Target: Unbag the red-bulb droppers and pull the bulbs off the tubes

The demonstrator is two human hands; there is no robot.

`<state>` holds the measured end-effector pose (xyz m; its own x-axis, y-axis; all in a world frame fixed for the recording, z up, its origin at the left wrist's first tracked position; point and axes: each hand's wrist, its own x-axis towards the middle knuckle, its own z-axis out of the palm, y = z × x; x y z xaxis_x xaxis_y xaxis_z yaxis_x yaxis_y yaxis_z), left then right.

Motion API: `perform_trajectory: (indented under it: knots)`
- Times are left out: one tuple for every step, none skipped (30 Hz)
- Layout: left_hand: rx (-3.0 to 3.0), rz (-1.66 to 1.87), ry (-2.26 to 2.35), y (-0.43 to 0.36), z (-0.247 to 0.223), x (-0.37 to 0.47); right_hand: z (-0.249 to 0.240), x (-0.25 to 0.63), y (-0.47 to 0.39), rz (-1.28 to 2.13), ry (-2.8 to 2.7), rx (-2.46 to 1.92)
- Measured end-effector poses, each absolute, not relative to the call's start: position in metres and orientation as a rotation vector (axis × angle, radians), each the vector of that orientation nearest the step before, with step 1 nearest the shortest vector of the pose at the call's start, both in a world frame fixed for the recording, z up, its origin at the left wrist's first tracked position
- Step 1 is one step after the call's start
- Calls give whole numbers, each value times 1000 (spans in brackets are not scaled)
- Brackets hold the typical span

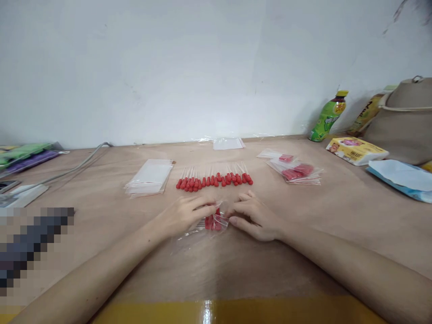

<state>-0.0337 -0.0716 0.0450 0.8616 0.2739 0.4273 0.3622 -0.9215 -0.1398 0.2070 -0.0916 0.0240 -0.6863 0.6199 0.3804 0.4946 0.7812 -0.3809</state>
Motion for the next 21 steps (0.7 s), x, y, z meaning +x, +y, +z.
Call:
perform_trajectory:
  knots:
    - [-2903, -589, -565, -74, 43, -34, 23, 206, -92, 422, -2417, -888]
    - [-2972, -582, -660, -77, 42, -34, 22, 204, -93, 479, -2356, -925]
    - [-3023, -579, -767, -80, 41, -35, 20, 203, -92, 517, -2301, -942]
    - [-3057, -572, -872, -82, 41, -36, 18, 201, -92, 548, -2254, -944]
    - [-3080, -566, -962, -85, 41, -38, 16, 199, -91, 578, -2220, -934]
    - [-3103, -554, -1034, -87, 41, -40, 15, 198, -90, 610, -2204, -921]
    - [-3126, -544, -1082, -89, 41, -42, 14, 196, -89, 637, -2199, -912]
    - [-3148, -548, -1108, -90, 41, -43, 15, 195, -89, 657, -2198, -912]
    - [-3166, -570, -1123, -91, 40, -44, 16, 194, -89, 668, -2203, -917]
    - [-3178, -596, -1142, -91, 39, -44, 17, 193, -88, 671, -2214, -926]
    - [-3184, -628, -1166, -91, 38, -43, 18, 193, -88, 666, -2229, -936]
    - [-3187, -666, -1190, -91, 36, -42, 19, 193, -88, 655, -2245, -943]
    - [-3185, -709, -1213, -90, 34, -41, 19, 193, -88, 639, -2260, -944]
    - [-3184, -743, -1234, -90, 32, -40, 19, 194, -88, 626, -2275, -941]
    - [-3182, -776, -1249, -89, 29, -39, 19, 194, -87, 618, -2285, -937]
    - [-3185, -799, -1252, -89, 27, -38, 18, 195, -87, 620, -2288, -936]
    - [-3189, -819, -1247, -88, 26, -38, 18, 196, -87, 635, -2285, -938]
    - [-3193, -831, -1240, -88, 25, -38, 18, 196, -88, 659, -2278, -944]
    - [-3196, -840, -1233, -88, 24, -37, 18, 197, -88, 685, -2269, -951]
    - [-3199, -848, -1224, -88, 23, -37, 18, 197, -89, 704, -2262, -959]
    - [-3201, -859, -1213, -88, 23, -37, 18, 197, -89, 715, -2258, -966]
